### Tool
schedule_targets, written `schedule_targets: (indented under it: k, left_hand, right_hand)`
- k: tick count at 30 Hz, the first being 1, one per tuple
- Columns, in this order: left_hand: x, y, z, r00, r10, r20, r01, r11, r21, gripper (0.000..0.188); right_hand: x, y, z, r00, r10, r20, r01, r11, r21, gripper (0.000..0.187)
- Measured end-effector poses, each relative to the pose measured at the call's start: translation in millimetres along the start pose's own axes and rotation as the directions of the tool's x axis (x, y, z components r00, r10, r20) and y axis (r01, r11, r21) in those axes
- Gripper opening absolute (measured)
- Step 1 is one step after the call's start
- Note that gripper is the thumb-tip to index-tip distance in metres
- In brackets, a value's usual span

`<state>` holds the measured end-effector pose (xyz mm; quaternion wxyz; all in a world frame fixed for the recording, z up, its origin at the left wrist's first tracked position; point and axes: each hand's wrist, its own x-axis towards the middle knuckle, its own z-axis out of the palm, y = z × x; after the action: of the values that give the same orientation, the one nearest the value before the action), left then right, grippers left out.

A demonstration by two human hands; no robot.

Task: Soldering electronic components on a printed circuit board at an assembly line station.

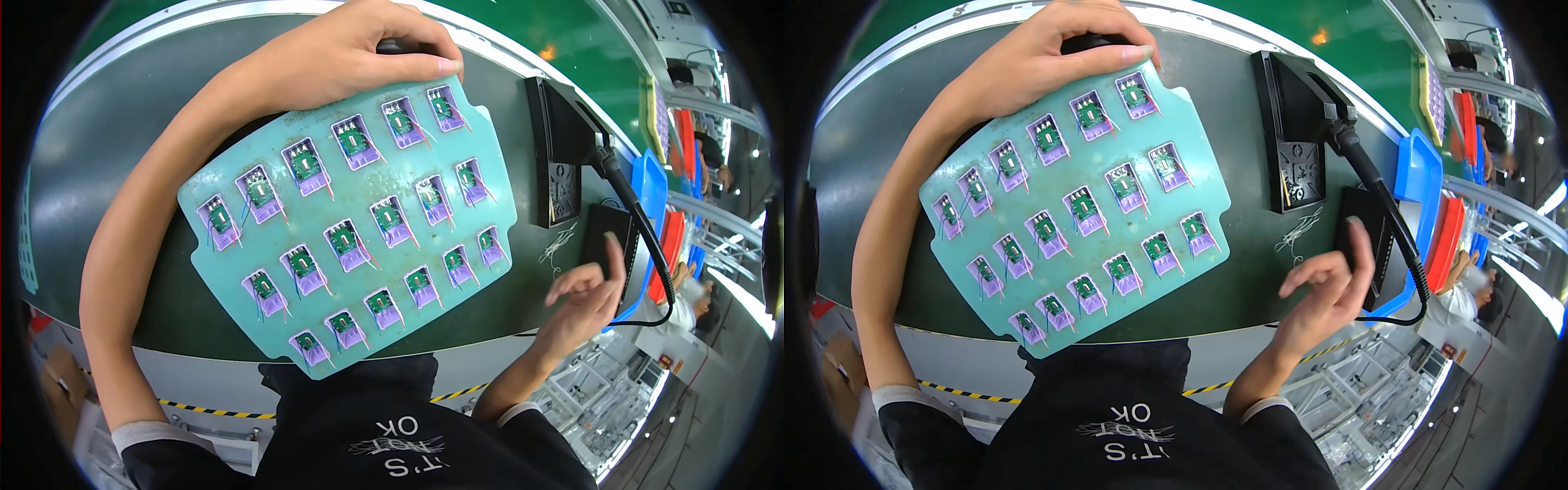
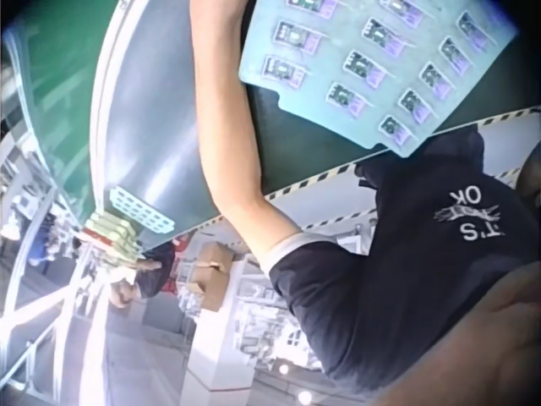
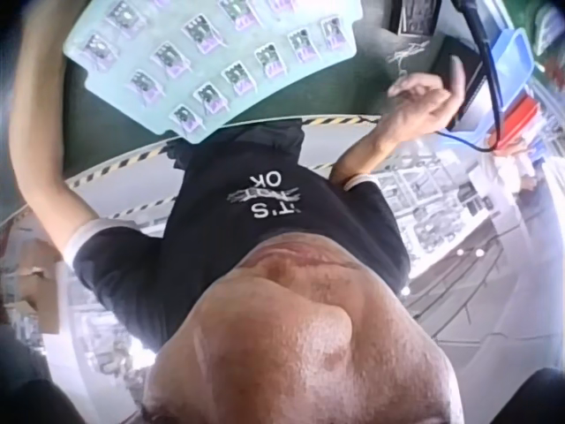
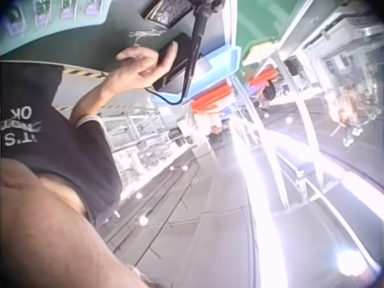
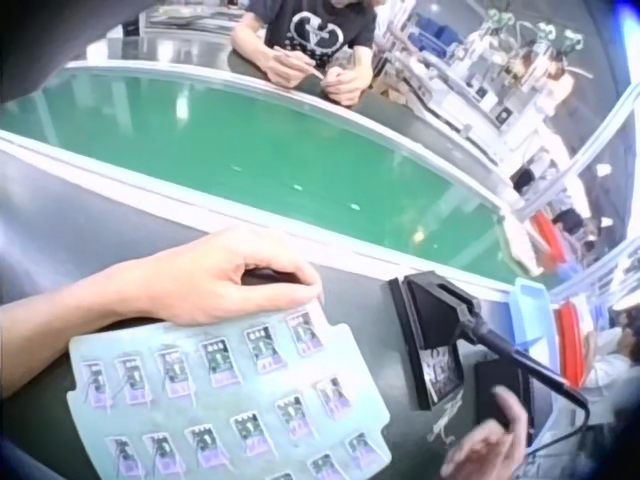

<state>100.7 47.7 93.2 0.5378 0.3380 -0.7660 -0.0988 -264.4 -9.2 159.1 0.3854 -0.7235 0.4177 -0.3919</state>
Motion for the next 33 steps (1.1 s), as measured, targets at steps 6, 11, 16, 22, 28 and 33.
schedule_targets:
  k: [6, 11, 16, 22, 28, 33]
  left_hand:
    - [5, 20, 6, 0.848, -0.530, 0.017, 0.530, 0.844, -0.085, 0.028]
    - [6, 25, 6, 0.812, -0.584, 0.008, 0.582, 0.809, -0.080, 0.029]
    - [1, 22, 6, 0.846, -0.532, -0.042, 0.531, 0.847, -0.035, 0.032]
    - [3, 20, 4, 0.815, -0.579, 0.020, 0.579, 0.814, -0.046, 0.035]
    - [3, 19, 5, 0.813, -0.583, 0.000, 0.582, 0.811, -0.055, 0.036]
    - [1, 16, 7, 0.807, -0.591, 0.003, 0.591, 0.806, -0.043, 0.036]
  right_hand:
    - [49, -6, 6, 0.981, -0.177, -0.078, 0.181, 0.982, 0.055, 0.059]
    - [66, -6, 14, 0.962, -0.260, -0.086, 0.250, 0.962, -0.114, 0.034]
    - [69, -11, 25, 0.931, -0.353, -0.096, 0.341, 0.932, -0.122, 0.027]
    - [77, -9, 22, 0.926, -0.361, -0.107, 0.346, 0.928, -0.137, 0.026]
    - [75, -22, 6, 0.849, -0.453, -0.273, 0.398, 0.887, -0.233, 0.029]
    - [75, -37, -34, 0.631, -0.641, -0.438, 0.576, 0.765, -0.289, 0.034]
